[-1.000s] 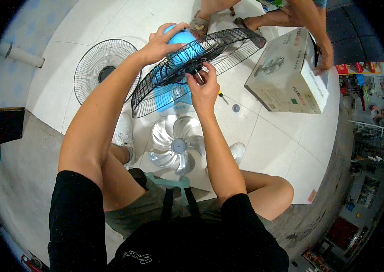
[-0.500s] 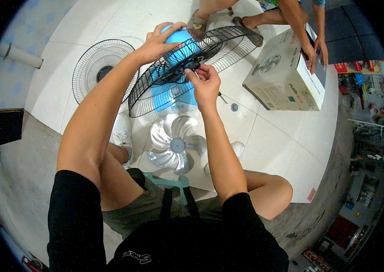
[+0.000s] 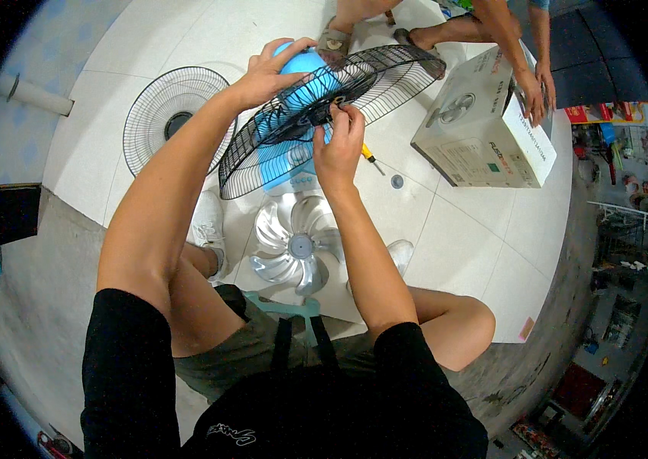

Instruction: The person removes fan components from a box, takes plastic wrapping off the fan blades, and fits the back grill onto the motor housing using a screwdriver.

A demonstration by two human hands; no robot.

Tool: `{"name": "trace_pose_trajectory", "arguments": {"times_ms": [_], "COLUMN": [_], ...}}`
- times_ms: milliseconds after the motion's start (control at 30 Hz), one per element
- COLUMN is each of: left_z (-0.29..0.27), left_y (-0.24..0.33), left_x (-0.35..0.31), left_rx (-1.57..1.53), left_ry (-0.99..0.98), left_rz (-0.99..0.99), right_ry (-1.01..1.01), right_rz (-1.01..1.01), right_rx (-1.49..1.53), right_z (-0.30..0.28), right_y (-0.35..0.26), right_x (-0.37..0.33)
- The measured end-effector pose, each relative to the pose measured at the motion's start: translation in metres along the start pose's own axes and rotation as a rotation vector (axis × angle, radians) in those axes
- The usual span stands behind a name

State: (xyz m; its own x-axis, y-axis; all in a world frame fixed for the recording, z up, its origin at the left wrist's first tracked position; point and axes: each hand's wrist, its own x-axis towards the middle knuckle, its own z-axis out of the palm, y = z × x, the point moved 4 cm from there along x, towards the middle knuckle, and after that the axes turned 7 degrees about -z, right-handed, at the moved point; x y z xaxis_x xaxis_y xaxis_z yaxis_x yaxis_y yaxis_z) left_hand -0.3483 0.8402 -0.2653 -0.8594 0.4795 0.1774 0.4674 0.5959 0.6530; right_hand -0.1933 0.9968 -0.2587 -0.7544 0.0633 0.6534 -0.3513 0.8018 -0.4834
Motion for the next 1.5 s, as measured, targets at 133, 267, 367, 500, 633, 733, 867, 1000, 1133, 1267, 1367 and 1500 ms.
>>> {"name": "trace_pose_trajectory", "arguments": {"times_ms": [133,267,367,500,633,733,867,1000,1133,1267,1367,1500], "left_z": [0.0,0.0,0.002,0.0,-0.002,-0.001,-0.002,-0.002,-0.006,-0.005,-0.005,-0.004], "left_y": [0.001,-0.005,-0.002,-0.002,-0.004,-0.002,-0.001,-0.002,0.002,0.003,-0.002,0.005], "left_x": [0.0,0.0,0.001,0.002,0.001,0.001,0.001,0.0,-0.002,0.003,0.001,-0.001], "left_rx": [-0.037,-0.015,-0.004,-0.03,-0.054,-0.067,-0.056,-0.024,-0.016,-0.05,-0.042,-0.017], "left_ry": [-0.017,0.012,-0.011,-0.017,-0.013,-0.015,-0.011,-0.016,-0.022,-0.017,-0.01,-0.007], "left_rz": [-0.012,0.033,-0.042,-0.011,-0.023,0.004,0.004,-0.025,-0.013,0.019,0.002,0.029], "right_ry": [0.013,0.008,0.05,0.062,0.052,0.002,-0.065,-0.053,0.038,0.023,-0.016,-0.039], "right_rz": [0.056,0.084,0.175,0.385,0.414,0.421,0.744,0.799,0.79,0.564,0.53,0.535], "right_rx": [0.101,0.207,0.322,0.524,0.559,0.568,0.841,0.916,1.021,0.872,0.765,0.652], "right_z": [-0.001,0.003,0.005,0.009,0.004,0.002,0.008,0.01,0.01,0.014,0.015,0.009], "right_y": [0.008,0.013,0.024,0.032,0.021,0.024,0.034,0.023,0.019,0.024,0.026,0.031], "right_x": [-0.003,-0.005,-0.008,-0.012,-0.007,-0.007,-0.007,-0.006,-0.007,-0.013,-0.013,-0.014]}}
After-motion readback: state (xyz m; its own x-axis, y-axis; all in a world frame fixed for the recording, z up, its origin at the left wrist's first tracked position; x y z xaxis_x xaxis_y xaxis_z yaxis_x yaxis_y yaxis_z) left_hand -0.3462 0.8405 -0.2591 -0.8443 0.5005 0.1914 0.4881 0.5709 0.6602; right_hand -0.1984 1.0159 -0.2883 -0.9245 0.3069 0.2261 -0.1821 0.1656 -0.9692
